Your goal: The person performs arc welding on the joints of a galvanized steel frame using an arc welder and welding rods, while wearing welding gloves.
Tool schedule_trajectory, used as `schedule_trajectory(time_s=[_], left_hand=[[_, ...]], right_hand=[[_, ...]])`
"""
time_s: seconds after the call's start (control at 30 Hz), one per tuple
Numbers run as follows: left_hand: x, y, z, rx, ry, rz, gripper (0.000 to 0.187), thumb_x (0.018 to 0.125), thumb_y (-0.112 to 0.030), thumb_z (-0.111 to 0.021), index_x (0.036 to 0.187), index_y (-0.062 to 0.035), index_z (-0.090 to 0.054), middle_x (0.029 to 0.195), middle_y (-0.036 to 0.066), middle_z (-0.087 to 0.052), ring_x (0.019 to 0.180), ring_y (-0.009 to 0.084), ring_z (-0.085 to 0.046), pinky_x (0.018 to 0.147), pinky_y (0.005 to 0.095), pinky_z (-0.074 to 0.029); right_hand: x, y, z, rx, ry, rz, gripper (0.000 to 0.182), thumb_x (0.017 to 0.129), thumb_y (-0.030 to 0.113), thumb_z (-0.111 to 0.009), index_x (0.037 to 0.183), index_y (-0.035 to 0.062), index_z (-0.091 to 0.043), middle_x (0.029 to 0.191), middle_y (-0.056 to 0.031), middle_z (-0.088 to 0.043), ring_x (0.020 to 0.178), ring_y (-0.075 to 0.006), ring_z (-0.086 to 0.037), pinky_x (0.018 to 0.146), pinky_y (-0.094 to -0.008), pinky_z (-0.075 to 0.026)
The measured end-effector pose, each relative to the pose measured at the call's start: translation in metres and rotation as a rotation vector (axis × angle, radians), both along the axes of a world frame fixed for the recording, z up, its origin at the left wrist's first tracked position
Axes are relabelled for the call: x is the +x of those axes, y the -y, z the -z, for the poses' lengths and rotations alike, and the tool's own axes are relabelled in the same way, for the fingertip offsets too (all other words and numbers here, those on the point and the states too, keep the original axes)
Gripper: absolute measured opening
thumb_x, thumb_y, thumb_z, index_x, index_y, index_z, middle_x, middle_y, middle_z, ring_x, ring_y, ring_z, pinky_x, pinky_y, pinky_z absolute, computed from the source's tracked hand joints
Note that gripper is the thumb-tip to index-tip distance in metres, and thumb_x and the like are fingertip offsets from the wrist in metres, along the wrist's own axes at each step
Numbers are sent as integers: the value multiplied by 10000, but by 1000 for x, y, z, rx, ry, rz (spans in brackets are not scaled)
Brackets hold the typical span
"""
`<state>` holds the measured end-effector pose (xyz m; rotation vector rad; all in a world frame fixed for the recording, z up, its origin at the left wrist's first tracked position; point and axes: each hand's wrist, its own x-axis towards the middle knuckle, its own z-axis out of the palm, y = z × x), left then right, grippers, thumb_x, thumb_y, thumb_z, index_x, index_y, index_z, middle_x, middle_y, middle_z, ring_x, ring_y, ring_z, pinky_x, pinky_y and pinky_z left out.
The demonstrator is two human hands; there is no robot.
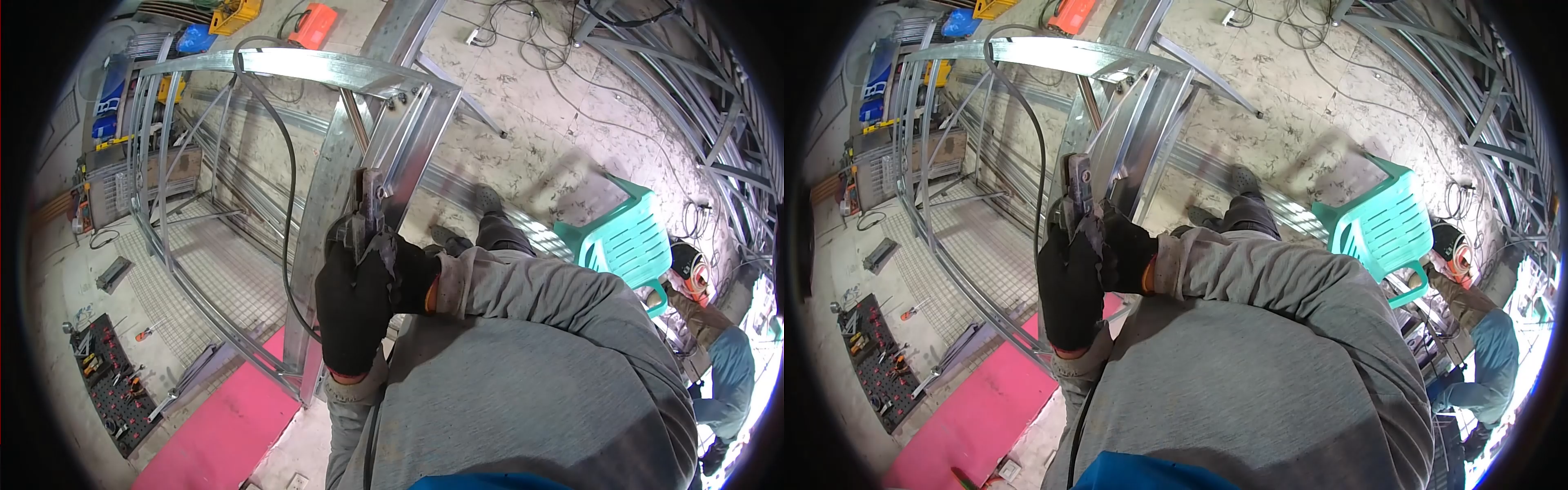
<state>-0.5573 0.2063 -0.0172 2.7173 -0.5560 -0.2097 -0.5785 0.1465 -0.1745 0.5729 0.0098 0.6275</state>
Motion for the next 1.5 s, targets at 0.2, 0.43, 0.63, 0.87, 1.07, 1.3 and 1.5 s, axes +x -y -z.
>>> schedule_trajectory(time_s=[0.2, 0.43, 0.63, 0.87, 1.07, 1.3, 1.5], left_hand=[[2, 0, 2, 3, 78, 84, 288, 887, -40, -725, 1166, 4, -664, 998, 179, -656, 797, 262, -672, 614, 356, -512], [-2, 10, 1, -407, -326, -404, 256, 1036, -222, -580, 1133, 2, -660, 752, 44, -650, 585, 96, -598, 495, 270, -438], [-2, 16, -3, -467, -322, -478, 184, 964, -100, -655, 1122, -11, -684, 847, 113, -640, 660, 186, -618, 529, 310, -447], [-3, 12, 7, -399, -164, -412, 243, 961, -106, -660, 1188, -27, -627, 768, 46, -634, 654, 121, -599, 546, 302, -455], [-2, 6, 7, -207, -32, -271, 358, 988, -139, -635, 1308, 17, -598, 811, 106, -663, 641, 192, -630, 549, 344, -471], [-1, 7, 7, -310, -82, -248, 280, 1036, -126, -527, 1199, 72, -640, 749, 89, -634, 608, 141, -569, 532, 324, -425], [0, 9, 3, -403, -247, -365, 246, 1027, -134, -518, 1080, 66, -651, 727, 80, -640, 621, 120, -598, 526, 304, -441]], right_hand=[[-1, 1, 14, -681, 329, 171, 223, 1010, 207, -558, 1193, 107, -636, 1077, -36, -661, 1060, -168, -649, 942, -338, -526], [0, -6, 4, -36, 36, 66, 208, 999, 180, -564, 1184, 103, -620, 1065, -42, -644, 1038, -171, -643, 903, -329, -531], [0, -3, 1, -1303, 563, 647, 224, 1000, 156, -576, 1205, 82, -628, 1037, -48, -650, 1039, -160, -647, 878, -325, -539], [23, 7, -1, -1437, 788, 559, 346, 904, 162, -716, 1213, 39, -621, 1093, -112, -661, 1020, -233, -661, 865, -385, -537], [9, -20, 17, -1895, 952, 883, 408, 826, 220, -731, 1165, 12, -639, 1031, -205, -639, 1046, -371, -633, 898, -454, -507], [1, -3, 5, -1806, 682, 927, 304, 958, 208, -631, 1220, 54, -616, 1027, -112, -664, 1008, -271, -654, 913, -419, -519], [6, 11, -10, -359, 157, 176, 200, 1065, 181, -511, 1226, 121, -614, 1038, -35, -657, 974, -157, -647, 821, -333, -539]])
